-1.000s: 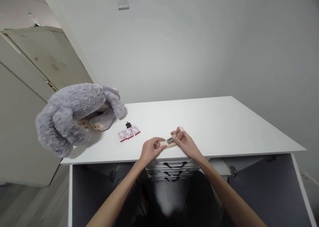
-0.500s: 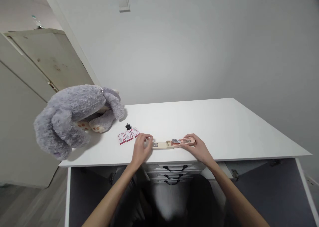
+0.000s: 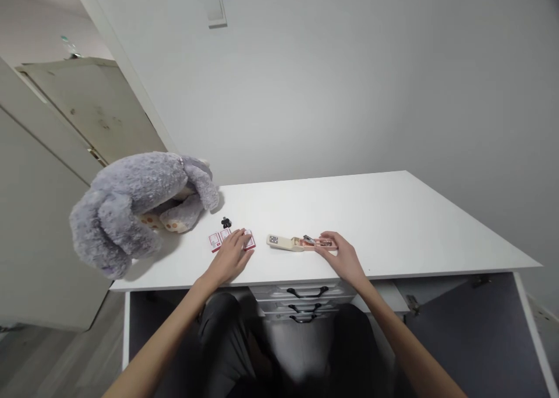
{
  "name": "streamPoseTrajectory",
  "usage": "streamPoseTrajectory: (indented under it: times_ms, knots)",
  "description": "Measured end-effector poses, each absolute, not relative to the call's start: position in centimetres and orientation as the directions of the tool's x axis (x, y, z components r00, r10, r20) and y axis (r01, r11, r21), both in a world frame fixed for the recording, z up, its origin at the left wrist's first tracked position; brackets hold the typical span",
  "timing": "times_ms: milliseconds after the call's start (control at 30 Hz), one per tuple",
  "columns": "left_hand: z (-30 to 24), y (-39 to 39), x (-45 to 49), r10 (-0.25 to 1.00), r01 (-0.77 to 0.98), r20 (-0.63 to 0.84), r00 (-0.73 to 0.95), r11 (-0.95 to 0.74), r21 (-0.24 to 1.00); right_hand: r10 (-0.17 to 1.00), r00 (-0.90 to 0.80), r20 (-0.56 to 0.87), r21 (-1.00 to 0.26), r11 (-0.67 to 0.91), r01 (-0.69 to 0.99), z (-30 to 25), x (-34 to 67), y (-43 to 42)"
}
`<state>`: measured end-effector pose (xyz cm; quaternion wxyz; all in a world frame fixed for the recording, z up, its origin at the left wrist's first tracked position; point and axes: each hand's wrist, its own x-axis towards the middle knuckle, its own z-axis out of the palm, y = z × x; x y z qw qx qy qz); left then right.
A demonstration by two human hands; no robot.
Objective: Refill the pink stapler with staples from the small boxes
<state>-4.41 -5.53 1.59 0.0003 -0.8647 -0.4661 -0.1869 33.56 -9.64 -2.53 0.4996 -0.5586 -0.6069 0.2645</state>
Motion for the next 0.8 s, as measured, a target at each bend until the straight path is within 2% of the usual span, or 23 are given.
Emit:
streamPoseTrajectory:
  times_ms: [67,167,233,300,400,533,600,700,800]
  knots:
    - [1.7,-5.6,-4.6,0.813,0.778,0.312,0.491,-0.571,0.261,0.89,0.199,0.41,-0.843,0.286,0.456,-2.1,33.2,-10.3]
    - [2.1,-6.5,-4.5,0.805,0.726,0.362,0.471,-0.586,0.359,0.752,0.306,0.583,-0.768,0.388,0.51,-1.3,31.6,-12.4]
    - [2.5,-7.5,-3.9,0.797,0.699,0.434,0.419,-0.589,0.406,0.756,0.246,0.607,-0.762,0.464,0.452,-0.6,29.7,-14.0]
    - [3.0,-8.7,-2.8,0.795,0.683,0.507,0.332,-0.574,0.452,0.837,0.093,0.539,-0.814,0.488,0.315,0.0,27.0,-15.3]
    - [3.9,-10.3,-0.7,0.787,0.64,0.561,0.257,-0.574,0.511,0.951,-0.044,0.306,-0.949,0.309,0.058,0.9,22.8,-15.7]
    - [5.0,-11.5,0.9,0.802,0.559,0.548,0.237,-0.574,0.598,0.982,-0.125,0.138,-0.965,0.105,-0.24,1.7,19.2,-13.8]
    - [5.3,-11.6,0.8,0.841,0.469,0.501,0.205,-0.533,0.704,0.984,-0.156,0.084,-0.948,0.03,-0.318,2.0,18.5,-12.8]
    - [5.2,-11.2,-0.1,0.919,0.231,0.361,0.16,-0.39,0.891,0.965,-0.262,0.003,-0.912,-0.104,-0.396,2.4,18.1,-11.8]
    - [4.5,-10.6,-1.1,0.967,0.038,0.232,0.105,-0.237,0.971,0.929,-0.367,-0.052,-0.856,-0.231,-0.463,2.3,17.5,-11.5]
